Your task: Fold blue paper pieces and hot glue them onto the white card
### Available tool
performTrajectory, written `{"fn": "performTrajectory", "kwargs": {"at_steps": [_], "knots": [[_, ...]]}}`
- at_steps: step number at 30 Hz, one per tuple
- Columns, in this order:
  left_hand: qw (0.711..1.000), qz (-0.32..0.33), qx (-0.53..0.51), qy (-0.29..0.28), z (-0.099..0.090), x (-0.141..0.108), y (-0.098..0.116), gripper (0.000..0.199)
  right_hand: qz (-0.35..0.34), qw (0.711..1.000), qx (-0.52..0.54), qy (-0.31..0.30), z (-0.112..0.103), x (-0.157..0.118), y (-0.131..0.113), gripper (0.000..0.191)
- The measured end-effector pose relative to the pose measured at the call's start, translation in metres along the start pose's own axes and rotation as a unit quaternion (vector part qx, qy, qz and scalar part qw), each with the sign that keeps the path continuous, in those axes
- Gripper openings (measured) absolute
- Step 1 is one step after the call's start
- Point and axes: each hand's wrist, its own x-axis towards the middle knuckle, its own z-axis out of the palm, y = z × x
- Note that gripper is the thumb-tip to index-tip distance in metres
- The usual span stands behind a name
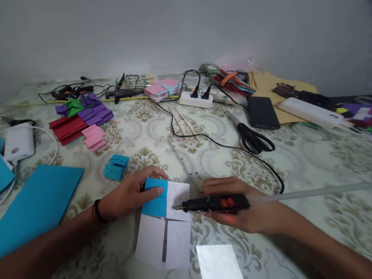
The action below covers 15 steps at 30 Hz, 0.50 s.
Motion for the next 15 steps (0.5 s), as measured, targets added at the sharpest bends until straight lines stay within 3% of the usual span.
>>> {"fn": "performTrajectory", "kwargs": {"at_steps": [4, 15], "knots": [[1.000, 0.011, 0.004, -0.001, -0.001, 0.000, 0.001, 0.026, 0.020, 1.000, 0.000, -0.014, -0.001, 0.002, 0.000, 0.026], [0.999, -0.010, -0.032, -0.013, -0.001, 0.000, 0.005, 0.030, 0.070, 0.997, -0.028, 0.031, 0.000, -0.008, 0.007, 0.020]]}}
